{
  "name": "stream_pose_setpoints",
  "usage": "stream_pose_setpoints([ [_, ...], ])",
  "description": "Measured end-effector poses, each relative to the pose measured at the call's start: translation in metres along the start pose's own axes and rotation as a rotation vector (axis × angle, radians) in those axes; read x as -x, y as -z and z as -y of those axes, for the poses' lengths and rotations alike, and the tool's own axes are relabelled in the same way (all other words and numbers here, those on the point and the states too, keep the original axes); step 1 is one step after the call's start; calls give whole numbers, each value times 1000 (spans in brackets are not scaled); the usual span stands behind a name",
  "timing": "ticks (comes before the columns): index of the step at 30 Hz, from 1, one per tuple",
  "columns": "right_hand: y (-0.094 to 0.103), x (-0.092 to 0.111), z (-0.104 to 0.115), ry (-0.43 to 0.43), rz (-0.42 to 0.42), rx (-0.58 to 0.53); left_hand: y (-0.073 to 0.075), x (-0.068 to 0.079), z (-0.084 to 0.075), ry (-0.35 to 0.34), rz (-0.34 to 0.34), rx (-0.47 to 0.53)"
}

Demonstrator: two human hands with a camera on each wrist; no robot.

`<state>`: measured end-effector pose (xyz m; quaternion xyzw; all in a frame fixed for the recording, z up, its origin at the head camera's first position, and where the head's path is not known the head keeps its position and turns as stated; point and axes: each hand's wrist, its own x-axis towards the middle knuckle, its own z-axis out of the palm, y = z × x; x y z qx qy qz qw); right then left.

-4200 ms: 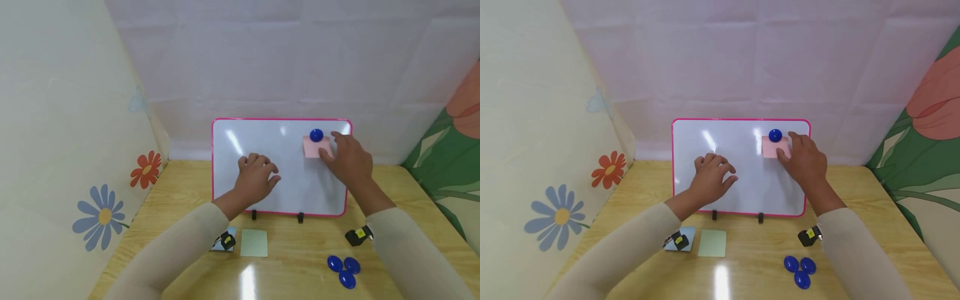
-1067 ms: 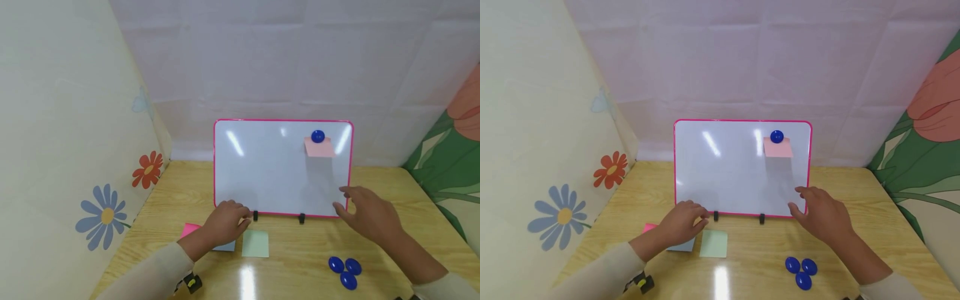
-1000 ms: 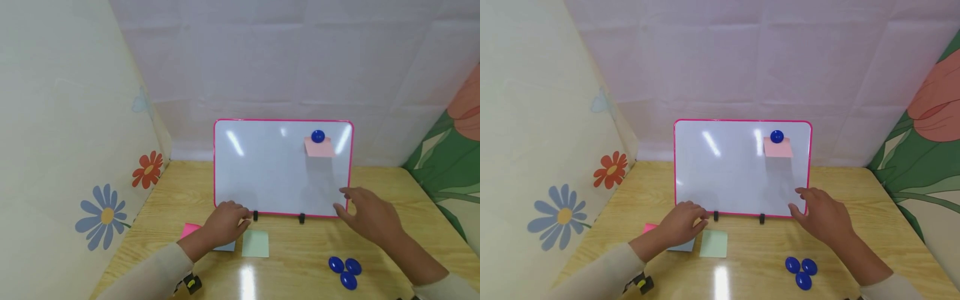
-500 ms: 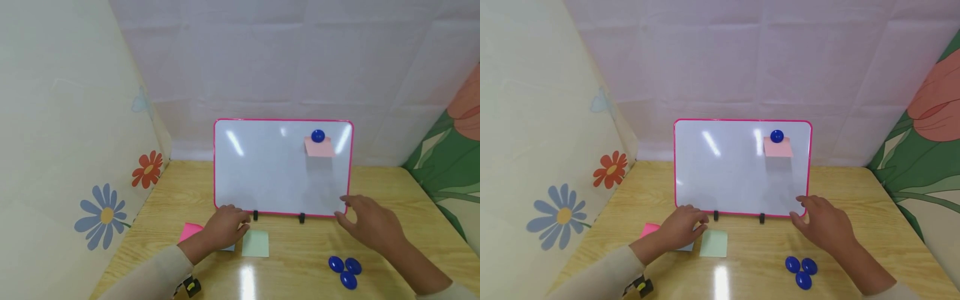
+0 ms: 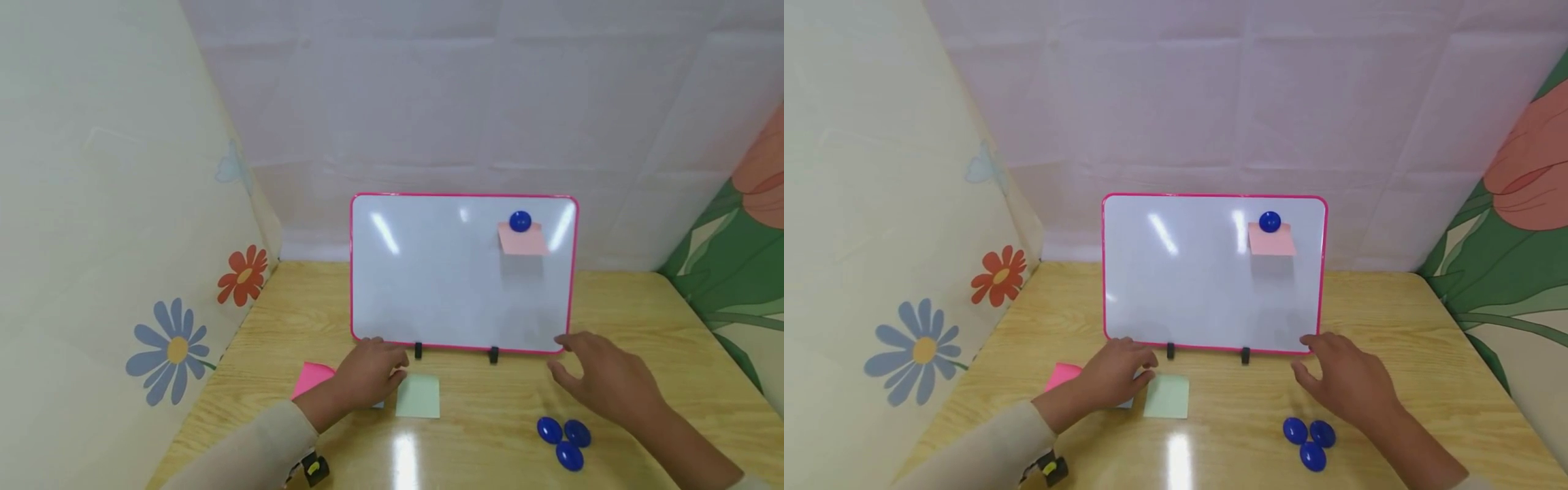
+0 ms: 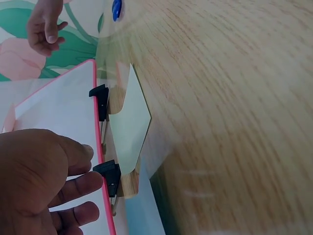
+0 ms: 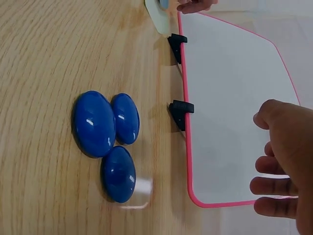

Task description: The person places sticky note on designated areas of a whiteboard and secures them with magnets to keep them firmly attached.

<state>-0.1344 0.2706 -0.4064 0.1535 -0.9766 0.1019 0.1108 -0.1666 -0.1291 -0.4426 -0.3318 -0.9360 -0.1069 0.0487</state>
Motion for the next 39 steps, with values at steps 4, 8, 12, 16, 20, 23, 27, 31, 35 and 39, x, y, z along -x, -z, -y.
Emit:
stream_pose_setpoints([
  [4,-1,2,1,-14,61,-1,-1,0,0,-10,9,-10],
  [8,-3,4,2,-26,116,13,-2,1,-1,-30,7,-25],
  [12,-8,7,2,-11,136,10,-3,2,-1,-56,-17,-45],
  [16,-12,12,1,23,154,-19,-7,2,0,-53,-24,-56],
  [20,-14,16,1,55,181,-29,-10,1,0,-42,-17,-56],
  [23,-15,17,1,76,207,-28,-12,1,0,-38,-10,-53],
  [27,-17,18,0,86,259,-22,-14,1,0,-34,-9,-45],
  [31,-19,19,0,78,319,-21,-14,2,0,-43,-19,-51],
  [35,-21,21,0,80,345,-13,-14,2,-1,-56,-24,-65],
  [39,-23,23,1,76,366,0,-15,2,0,-42,-17,-67],
])
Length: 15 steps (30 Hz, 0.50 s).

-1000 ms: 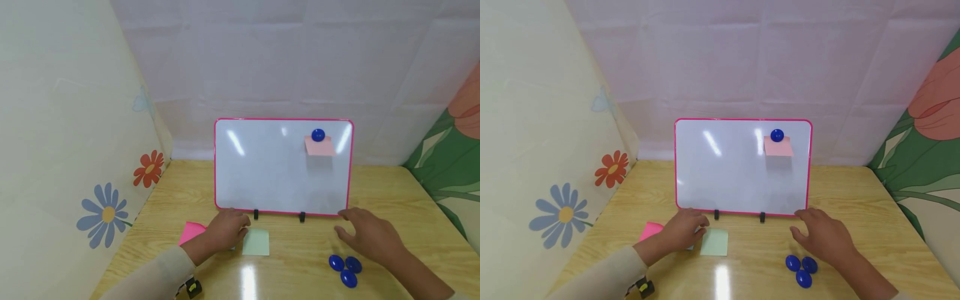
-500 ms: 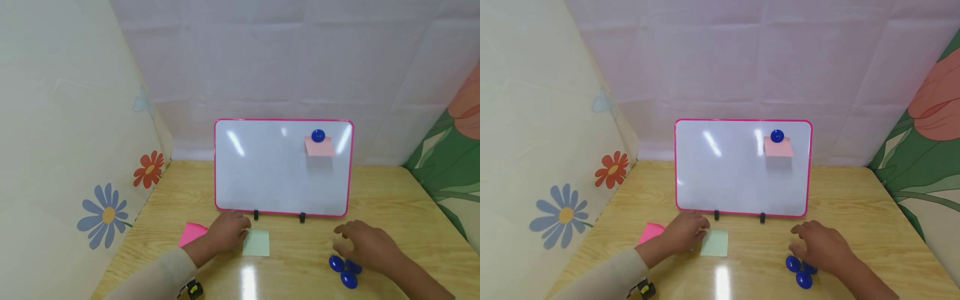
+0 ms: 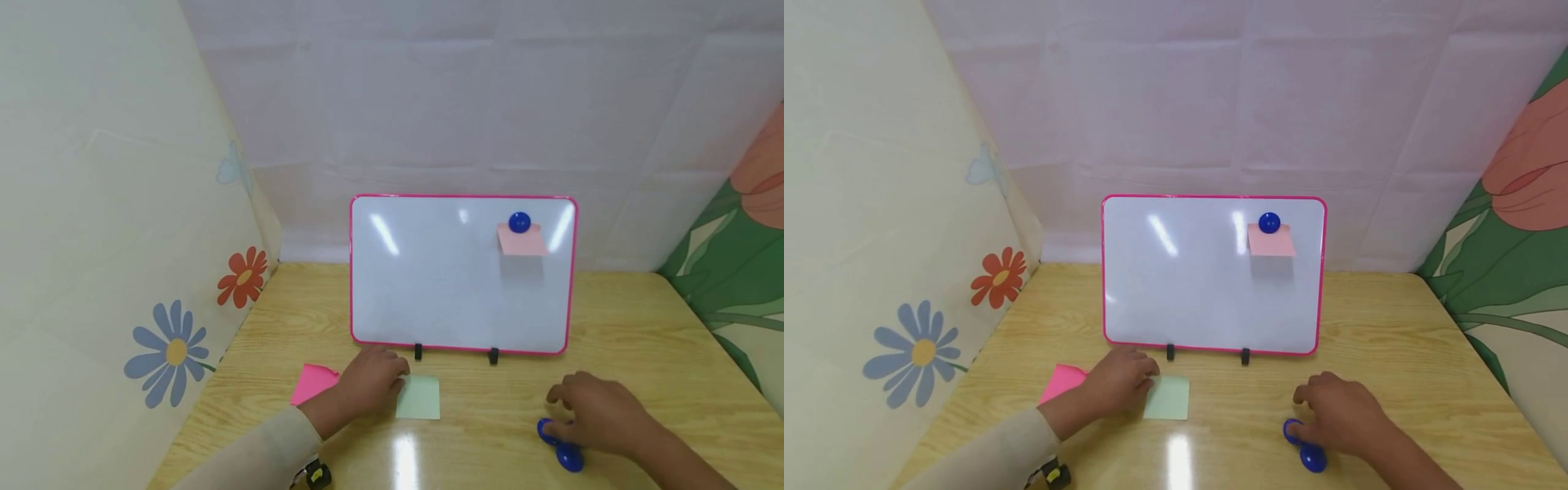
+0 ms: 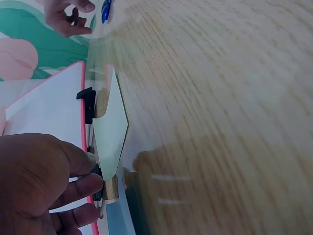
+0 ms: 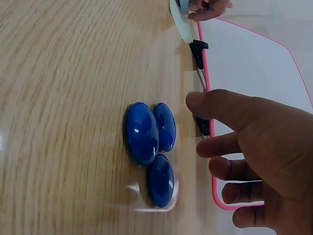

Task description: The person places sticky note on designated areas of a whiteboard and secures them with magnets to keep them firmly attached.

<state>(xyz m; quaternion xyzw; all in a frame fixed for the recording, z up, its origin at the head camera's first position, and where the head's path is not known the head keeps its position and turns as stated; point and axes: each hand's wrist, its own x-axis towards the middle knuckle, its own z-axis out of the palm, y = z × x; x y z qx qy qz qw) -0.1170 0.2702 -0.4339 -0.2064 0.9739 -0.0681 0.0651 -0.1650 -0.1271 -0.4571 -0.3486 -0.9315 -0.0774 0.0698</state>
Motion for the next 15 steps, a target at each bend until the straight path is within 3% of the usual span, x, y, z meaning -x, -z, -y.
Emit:
stream_pose_setpoints([
  [8,-4,-1,3,-40,102,-22,-3,0,3,14,-24,-7],
  [15,-8,0,3,-14,96,-11,-2,1,2,32,-10,0],
])
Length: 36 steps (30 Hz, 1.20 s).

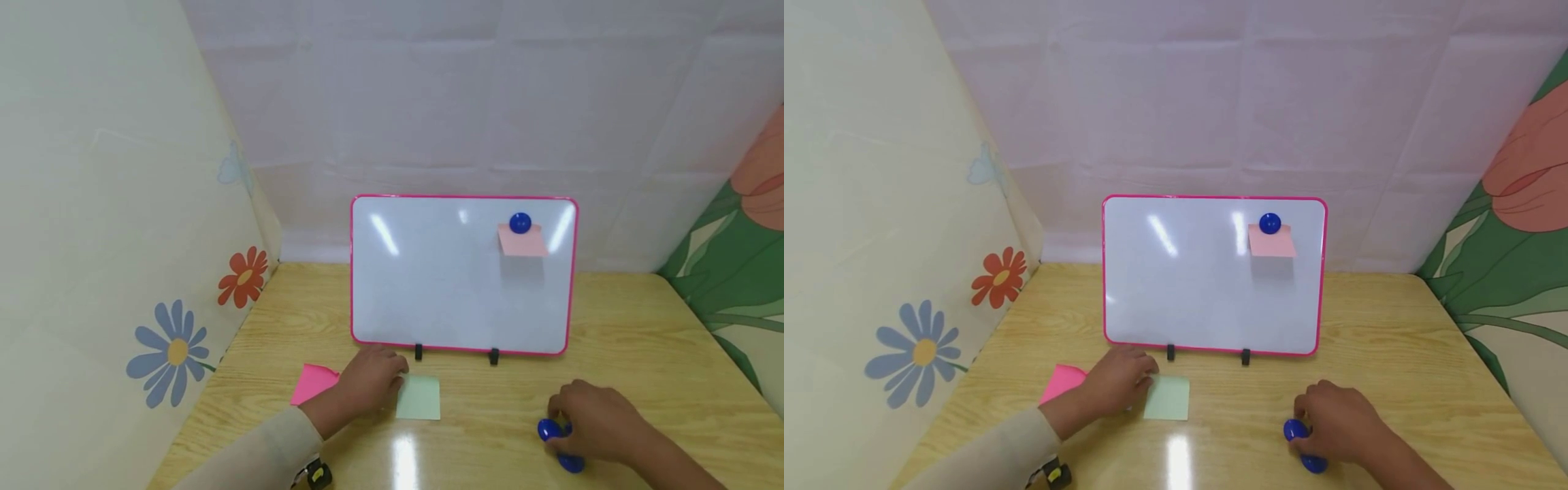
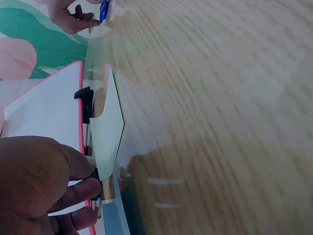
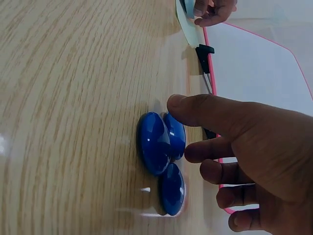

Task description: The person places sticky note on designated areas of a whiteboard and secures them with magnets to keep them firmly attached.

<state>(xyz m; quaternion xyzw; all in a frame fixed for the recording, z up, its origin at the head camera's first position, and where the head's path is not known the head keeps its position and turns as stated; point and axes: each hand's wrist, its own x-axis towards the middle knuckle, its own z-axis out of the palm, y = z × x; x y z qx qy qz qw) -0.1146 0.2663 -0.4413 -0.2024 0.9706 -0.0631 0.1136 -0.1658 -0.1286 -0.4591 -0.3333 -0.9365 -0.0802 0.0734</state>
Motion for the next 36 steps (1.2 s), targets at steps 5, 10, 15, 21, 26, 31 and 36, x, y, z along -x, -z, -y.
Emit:
stream_pose_setpoints([
  [5,-1,1,2,19,-15,4,-2,0,0,10,16,7],
  [10,-4,2,1,65,-58,6,-2,-1,0,15,14,3],
  [15,-7,1,1,60,-71,9,-3,-1,0,24,17,5],
  [21,-7,-2,3,24,-44,9,-4,-1,0,34,22,8],
  [26,-7,-3,5,1,-30,7,-6,0,1,29,9,6],
  [31,-5,-3,6,-24,-8,3,-11,0,3,38,12,21],
  [36,-6,-4,8,-49,8,14,-14,-1,5,48,18,36],
])
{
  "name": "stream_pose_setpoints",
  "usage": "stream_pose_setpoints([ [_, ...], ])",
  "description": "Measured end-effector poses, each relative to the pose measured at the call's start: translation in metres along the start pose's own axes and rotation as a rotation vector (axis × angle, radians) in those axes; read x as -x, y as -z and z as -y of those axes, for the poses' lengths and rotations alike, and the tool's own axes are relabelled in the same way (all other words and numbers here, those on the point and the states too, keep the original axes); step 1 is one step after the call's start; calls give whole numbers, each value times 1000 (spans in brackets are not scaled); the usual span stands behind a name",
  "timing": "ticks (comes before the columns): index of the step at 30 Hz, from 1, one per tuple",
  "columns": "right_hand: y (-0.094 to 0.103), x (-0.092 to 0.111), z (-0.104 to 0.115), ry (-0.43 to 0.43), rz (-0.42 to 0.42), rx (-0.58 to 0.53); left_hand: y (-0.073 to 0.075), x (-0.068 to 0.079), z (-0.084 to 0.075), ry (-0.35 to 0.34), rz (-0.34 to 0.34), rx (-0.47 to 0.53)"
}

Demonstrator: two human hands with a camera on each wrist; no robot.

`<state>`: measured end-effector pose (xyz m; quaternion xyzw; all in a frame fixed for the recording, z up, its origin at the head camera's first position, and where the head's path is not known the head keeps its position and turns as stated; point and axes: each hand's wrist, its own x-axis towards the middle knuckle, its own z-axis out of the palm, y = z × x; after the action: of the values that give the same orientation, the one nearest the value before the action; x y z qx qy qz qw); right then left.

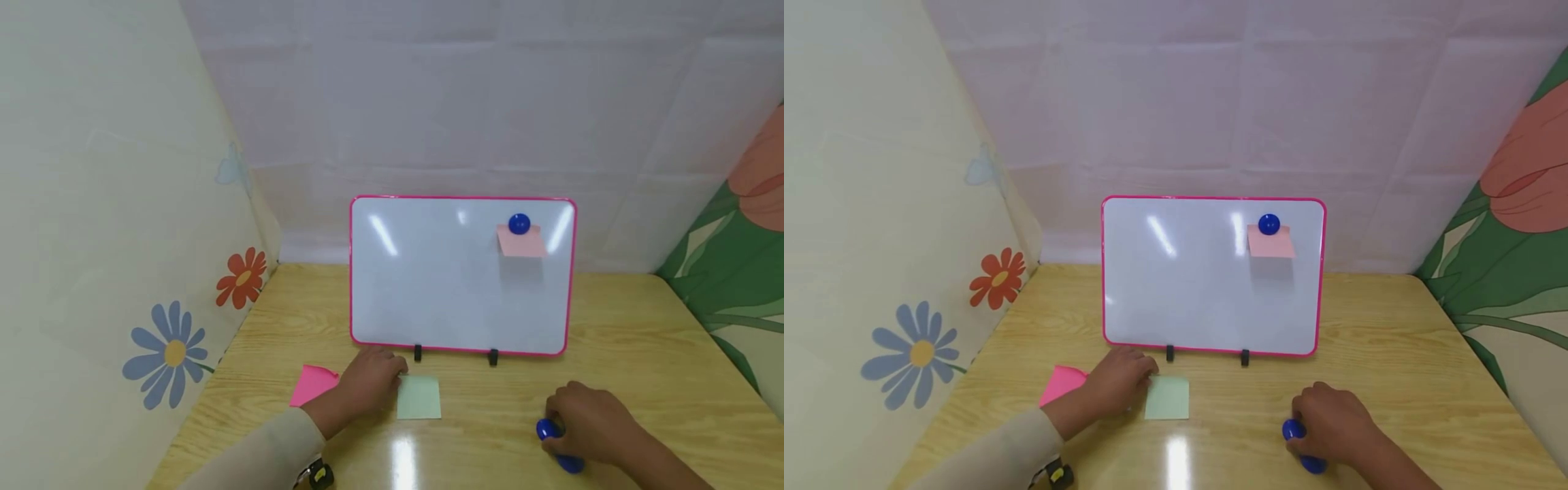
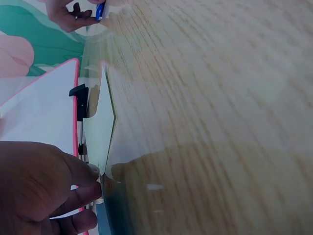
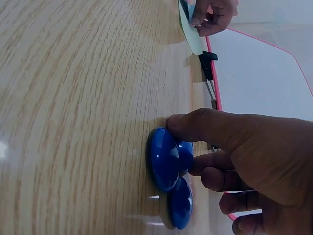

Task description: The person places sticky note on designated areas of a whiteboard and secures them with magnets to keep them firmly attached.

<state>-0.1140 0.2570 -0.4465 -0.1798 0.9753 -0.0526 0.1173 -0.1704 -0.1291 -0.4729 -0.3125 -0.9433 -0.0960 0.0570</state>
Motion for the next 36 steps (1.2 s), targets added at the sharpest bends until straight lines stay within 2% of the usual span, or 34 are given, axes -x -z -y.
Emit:
stream_pose_setpoints([
  [11,-4,-2,0,-10,-10,4,3,-2,-3,-17,-40,1],
  [24,-7,-1,0,64,-97,15,4,-3,-6,-21,-54,-8],
  [31,-8,0,-1,141,-226,51,8,-3,-7,-15,-63,8],
  [34,-5,1,0,129,-254,52,9,-4,-7,-6,-56,14],
  [36,-3,0,2,100,-232,45,8,-5,-7,0,-53,18],
])
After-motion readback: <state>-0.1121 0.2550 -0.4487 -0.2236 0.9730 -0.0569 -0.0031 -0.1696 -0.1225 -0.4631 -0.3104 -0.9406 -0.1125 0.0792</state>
